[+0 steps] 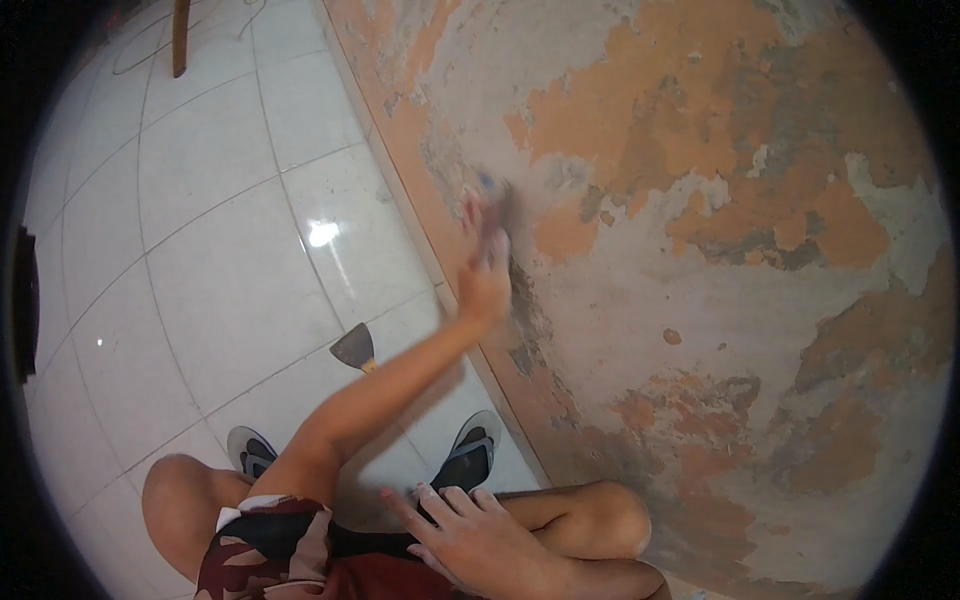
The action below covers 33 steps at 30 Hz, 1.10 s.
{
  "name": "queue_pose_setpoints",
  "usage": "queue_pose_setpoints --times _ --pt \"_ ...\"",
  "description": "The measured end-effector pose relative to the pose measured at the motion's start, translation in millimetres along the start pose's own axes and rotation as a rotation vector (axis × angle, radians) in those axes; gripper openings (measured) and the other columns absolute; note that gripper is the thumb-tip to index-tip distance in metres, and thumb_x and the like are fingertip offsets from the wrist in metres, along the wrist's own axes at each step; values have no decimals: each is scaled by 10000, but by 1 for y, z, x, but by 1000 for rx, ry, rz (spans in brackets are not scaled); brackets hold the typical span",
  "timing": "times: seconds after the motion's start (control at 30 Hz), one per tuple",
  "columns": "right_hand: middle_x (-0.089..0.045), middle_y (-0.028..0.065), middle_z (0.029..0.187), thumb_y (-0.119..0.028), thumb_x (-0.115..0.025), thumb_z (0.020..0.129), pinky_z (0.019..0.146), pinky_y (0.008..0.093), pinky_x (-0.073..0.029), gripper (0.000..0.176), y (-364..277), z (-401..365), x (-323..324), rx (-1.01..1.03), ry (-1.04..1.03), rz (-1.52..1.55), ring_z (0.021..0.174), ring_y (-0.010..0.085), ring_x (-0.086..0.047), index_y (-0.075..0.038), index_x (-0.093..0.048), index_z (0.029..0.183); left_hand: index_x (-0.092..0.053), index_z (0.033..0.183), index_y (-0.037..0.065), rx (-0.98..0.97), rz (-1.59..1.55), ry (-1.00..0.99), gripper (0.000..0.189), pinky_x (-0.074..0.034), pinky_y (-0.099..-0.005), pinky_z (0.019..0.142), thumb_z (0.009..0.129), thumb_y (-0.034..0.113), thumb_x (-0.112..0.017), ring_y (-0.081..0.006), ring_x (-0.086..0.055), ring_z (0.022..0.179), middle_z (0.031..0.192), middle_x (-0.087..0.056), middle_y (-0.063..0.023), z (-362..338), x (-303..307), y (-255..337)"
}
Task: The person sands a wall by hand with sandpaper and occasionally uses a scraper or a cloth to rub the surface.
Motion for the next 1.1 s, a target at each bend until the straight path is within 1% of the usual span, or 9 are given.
queue_pose_setpoints --times 0.17,0.4,0.63,0.83,0.9,0.93,0.97,1.03,1.1 --pt "-547 182 1299 -262 -654 960 968 426 -447 669 2 -1 1 -15 14 -35 1151 323 -548 -30 -406 1537 -330 1622 78 91 21 -76 577 -66 -521 1268 1065 91 -481 -408 -89 1594 1708 -197 -208 -54 -15 7" --pt "-539 180 1322 -251 -634 971 974 435 -448 664 1 -2 -12 -34 -50 12 1171 336 -540 -35 -384 1547 -275 1643 99 240 31 86 582 -106 -548 1266 1093 150 -458 -380 -105 1597 1721 -168 -180 49 3 1" --pt "-534 195 1318 -247 -619 977 980 442 -452 646 0 9 4 -31 -25 21 1168 344 -537 -24 -386 1536 -280 1640 83 121 30 -93 577 -91 -556 1263 1093 147 -451 -391 -100 1596 1717 -173 -196 -58 -18 22" --pt "-538 198 1310 -237 -614 976 978 441 -461 646 -7 7 3 3 2 -1 1156 349 -544 -23 -381 1539 -248 1638 48 218 -35 68 575 -28 -581 1257 1115 219 -414 -407 -74 1594 1706 -184 -223 49 1 5" --pt "-541 196 1296 -238 -614 978 973 441 -462 645 -2 7 -3 -10 12 -5 1147 348 -547 -24 -382 1540 -335 1599 47 502 -143 98 516 -111 -483 1274 1126 243 -396 -363 -130 1594 1678 -277 -220 62 -2 -29" --pt "-543 192 1278 -242 -612 982 968 442 -463 639 2 6 -8 -32 7 -39 1137 347 -551 -26 -384 1539 -238 1652 107 475 -198 82 567 -5 -577 1258 1121 214 -405 -395 -64 1597 1712 -173 -207 56 -3 -26" --pt "-546 188 1259 -246 -610 986 963 443 -464 634 4 6 -11 -54 1 -71 1127 346 -555 -28 -386 1538 -238 1652 107 474 -196 84 567 -5 -577 1258 1121 214 -405 -395 -64 1597 1712 -173 -207 38 -4 -21" --pt "-546 184 1245 -252 -607 991 959 442 -464 624 6 8 -9 -62 -6 -60 1119 343 -557 -32 -392 1534 -240 1654 118 201 -53 43 570 -27 -580 1257 1117 196 -413 -392 -54 1599 1721 -162 -187 1 -6 11" --pt "-547 180 1232 -258 -604 995 955 441 -464 615 6 10 -6 -78 -19 -37 1112 340 -560 -37 -398 1531 -245 1653 114 183 -5 -34 570 -44 -581 1257 1116 195 -418 -396 -54 1598 1723 -160 -181 -44 -9 10"
Point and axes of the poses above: each hand's wrist, its own z-axis towards the middle knuckle, its own x-axis out of the back of the hand, y = z × x, the point moved 7 cm from there along z, towards the middle knuckle
